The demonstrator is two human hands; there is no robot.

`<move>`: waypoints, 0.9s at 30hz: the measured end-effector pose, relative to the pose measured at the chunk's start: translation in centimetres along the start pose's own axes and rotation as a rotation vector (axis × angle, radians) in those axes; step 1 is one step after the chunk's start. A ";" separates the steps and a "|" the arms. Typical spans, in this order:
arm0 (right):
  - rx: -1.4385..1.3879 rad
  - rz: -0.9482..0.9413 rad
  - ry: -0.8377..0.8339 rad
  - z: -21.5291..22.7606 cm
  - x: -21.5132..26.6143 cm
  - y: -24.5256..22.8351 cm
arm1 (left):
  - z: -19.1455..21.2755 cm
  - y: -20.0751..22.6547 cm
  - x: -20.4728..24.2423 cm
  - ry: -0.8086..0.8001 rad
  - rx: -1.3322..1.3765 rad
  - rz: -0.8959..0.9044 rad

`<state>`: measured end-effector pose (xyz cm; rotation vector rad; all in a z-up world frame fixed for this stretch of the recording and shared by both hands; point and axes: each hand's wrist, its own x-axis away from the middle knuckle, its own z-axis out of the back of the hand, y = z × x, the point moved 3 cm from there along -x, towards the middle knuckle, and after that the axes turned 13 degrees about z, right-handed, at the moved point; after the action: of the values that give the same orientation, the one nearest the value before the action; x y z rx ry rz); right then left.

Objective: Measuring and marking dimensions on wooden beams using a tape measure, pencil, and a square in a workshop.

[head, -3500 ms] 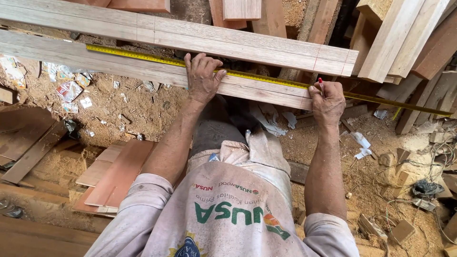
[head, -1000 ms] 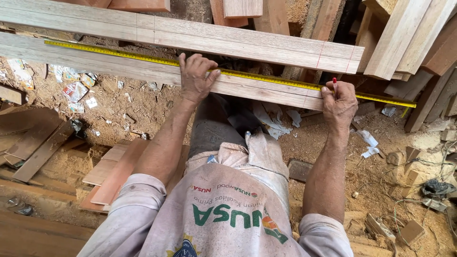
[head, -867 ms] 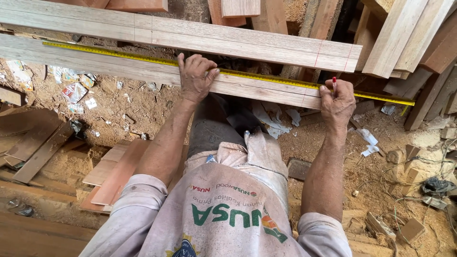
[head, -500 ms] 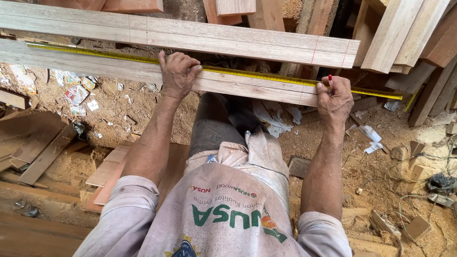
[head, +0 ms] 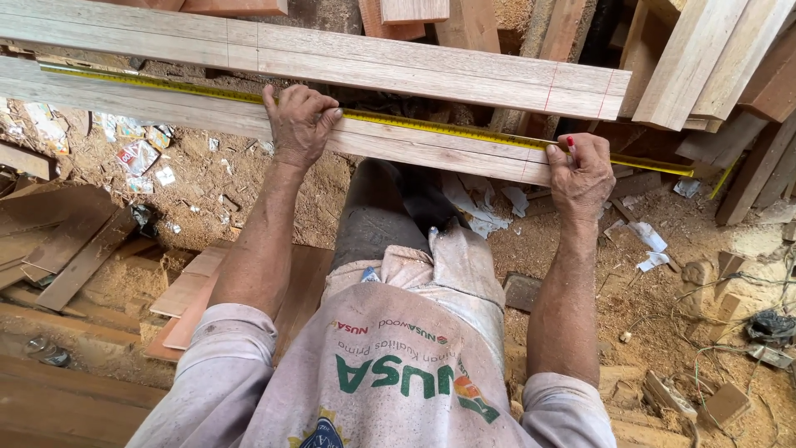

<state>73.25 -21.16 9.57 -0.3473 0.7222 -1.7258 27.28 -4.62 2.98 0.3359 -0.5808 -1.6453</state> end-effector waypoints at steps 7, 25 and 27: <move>0.006 0.006 -0.028 -0.2 -0.3 0.7 | 0.2 -0.4 -0.2 -0.010 -0.003 0.006; 0.027 0.022 -0.031 -0.8 0.2 1.3 | 1.2 -1.1 0.0 -0.001 -0.015 -0.014; 0.043 0.029 -0.037 -0.9 0.1 1.6 | 1.2 -1.1 0.1 0.003 -0.012 -0.011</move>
<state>73.89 -21.24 7.82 -0.3364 0.6599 -1.7004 25.76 -4.39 3.38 0.3333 -0.5670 -1.6582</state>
